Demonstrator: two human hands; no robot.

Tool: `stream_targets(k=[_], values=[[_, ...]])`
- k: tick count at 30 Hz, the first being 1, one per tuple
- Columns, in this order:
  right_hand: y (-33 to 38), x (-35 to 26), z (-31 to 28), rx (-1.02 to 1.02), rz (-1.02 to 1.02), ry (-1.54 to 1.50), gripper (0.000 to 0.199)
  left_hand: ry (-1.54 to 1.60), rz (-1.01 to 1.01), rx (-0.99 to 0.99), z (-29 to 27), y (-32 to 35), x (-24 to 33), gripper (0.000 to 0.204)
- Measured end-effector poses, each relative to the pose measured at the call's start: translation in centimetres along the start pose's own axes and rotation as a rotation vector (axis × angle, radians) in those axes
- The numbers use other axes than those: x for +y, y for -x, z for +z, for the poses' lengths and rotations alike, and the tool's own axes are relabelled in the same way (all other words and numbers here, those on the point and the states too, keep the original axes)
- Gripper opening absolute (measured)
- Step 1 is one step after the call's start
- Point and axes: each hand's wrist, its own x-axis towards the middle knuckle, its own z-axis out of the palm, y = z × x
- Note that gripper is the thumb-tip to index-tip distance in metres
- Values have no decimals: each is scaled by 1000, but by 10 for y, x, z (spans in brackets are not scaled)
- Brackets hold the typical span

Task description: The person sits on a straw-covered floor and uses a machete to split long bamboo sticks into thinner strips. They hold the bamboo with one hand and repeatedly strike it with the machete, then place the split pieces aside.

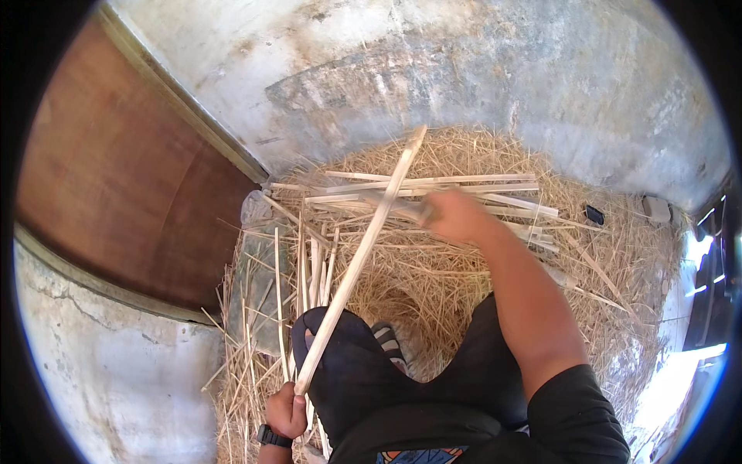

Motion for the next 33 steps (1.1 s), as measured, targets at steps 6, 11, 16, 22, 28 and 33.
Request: stream_targets(k=[6, 11, 16, 22, 28, 33], values=[[-1, 27, -3, 192, 25, -109, 35, -176, -129, 66, 6, 5, 2, 30], [25, -24, 1, -124, -223, 242, 32, -315, -112, 118, 30, 39, -6, 27], [7, 1, 18, -145, -70, 190, 32, -347, -184, 109, 48, 68, -15, 32], [10, -8, 44, -148, -309, 216, 28, -306, -289, 120, 53, 69, -1, 35], [20, -44, 50, -291, -313, 292, 24, -217, -350, 142, 50, 69, 3, 37], [4, -2, 22, -59, -65, 206, 27, -178, -384, 176, 53, 70, -3, 38]])
